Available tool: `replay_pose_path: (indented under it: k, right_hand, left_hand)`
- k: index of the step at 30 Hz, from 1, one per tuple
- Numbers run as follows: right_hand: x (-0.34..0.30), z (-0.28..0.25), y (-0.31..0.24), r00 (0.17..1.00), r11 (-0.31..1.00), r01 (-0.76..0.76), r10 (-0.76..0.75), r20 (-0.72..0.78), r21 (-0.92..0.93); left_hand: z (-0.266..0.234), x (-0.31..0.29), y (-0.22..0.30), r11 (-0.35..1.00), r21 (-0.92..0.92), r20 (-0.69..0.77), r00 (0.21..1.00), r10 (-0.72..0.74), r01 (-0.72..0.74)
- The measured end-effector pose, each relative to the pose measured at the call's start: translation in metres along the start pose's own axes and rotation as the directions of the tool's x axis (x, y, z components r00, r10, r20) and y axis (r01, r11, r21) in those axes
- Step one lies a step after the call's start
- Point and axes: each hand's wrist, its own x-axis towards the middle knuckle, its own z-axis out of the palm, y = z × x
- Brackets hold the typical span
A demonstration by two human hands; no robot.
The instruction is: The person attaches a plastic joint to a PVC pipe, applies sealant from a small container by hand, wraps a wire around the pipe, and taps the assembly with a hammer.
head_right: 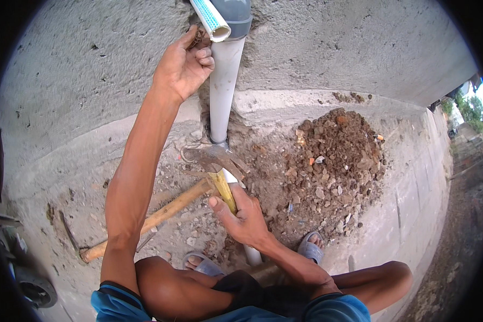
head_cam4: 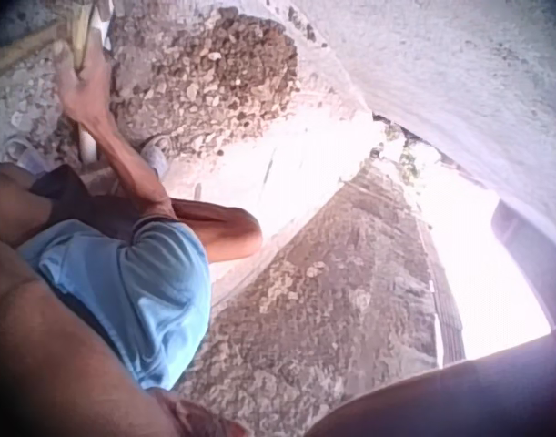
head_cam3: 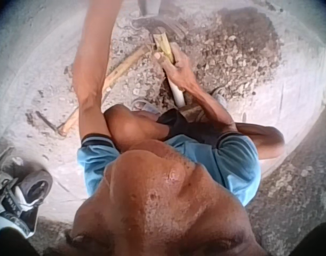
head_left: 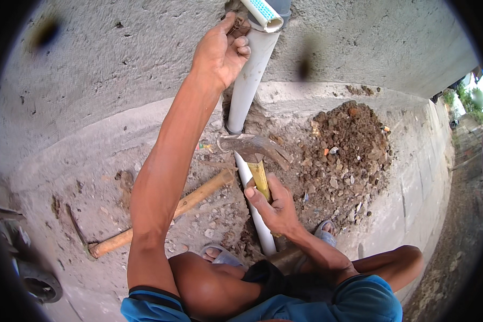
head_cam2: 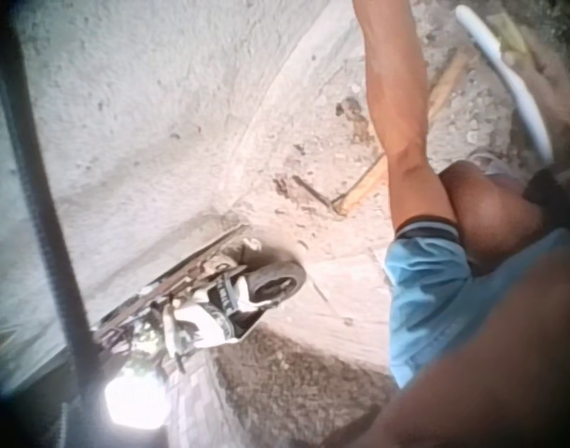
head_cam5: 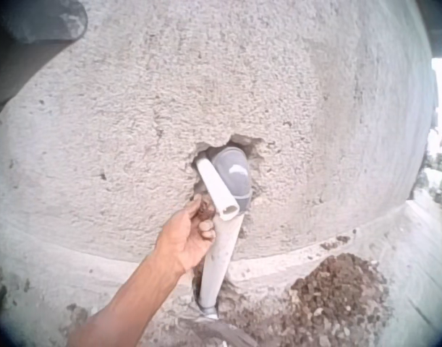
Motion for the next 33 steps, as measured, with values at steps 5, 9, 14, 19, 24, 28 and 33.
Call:
replay_pose_path:
  k: [5, 9, 14, 19, 24, 28, 33]
  right_hand:
    - [0.03, 0.012, -0.009, 0.974, 0.987, 0.115, -0.089, -0.209, 0.112]
    - [0.081, 0.025, -0.017, 0.89, 0.942, 0.295, -0.21, -0.405, 0.159]
    - [0.143, 0.034, -0.006, 0.71, 0.908, 0.41, -0.373, -0.598, -0.08]
    - [0.194, 0.043, -0.012, 0.577, 0.807, 0.534, -0.567, -0.588, -0.254]
    - [0.194, 0.053, -0.016, 0.631, 0.846, 0.5, -0.501, -0.592, -0.183]
    - [0.188, 0.054, -0.026, 0.663, 0.87, 0.481, -0.44, -0.606, -0.106]
    - [0.191, 0.059, -0.009, 0.626, 0.854, 0.483, -0.492, -0.605, -0.194]
  left_hand:
    - [0.003, 0.017, -0.001, 1.0, 0.023, -0.087, 0.996, 0.019, -0.017]
    - [0.006, 0.023, -0.003, 0.999, 0.034, -0.118, 0.993, 0.029, -0.026]
    - [0.011, 0.021, -0.004, 1.0, -0.016, -0.168, 0.986, 0.009, -0.011]
    - [-0.004, 0.025, 0.003, 0.997, -0.033, -0.058, 0.995, -0.076, 0.074]
    - [-0.019, 0.029, 0.005, 0.996, 0.082, 0.012, 1.0, -0.026, 0.024]
    - [0.0, 0.002, 0.014, 0.98, 0.186, -0.05, 0.997, -0.066, 0.074]
    - [-0.007, 0.018, 0.02, 0.989, 0.075, -0.068, 0.99, -0.124, 0.129]
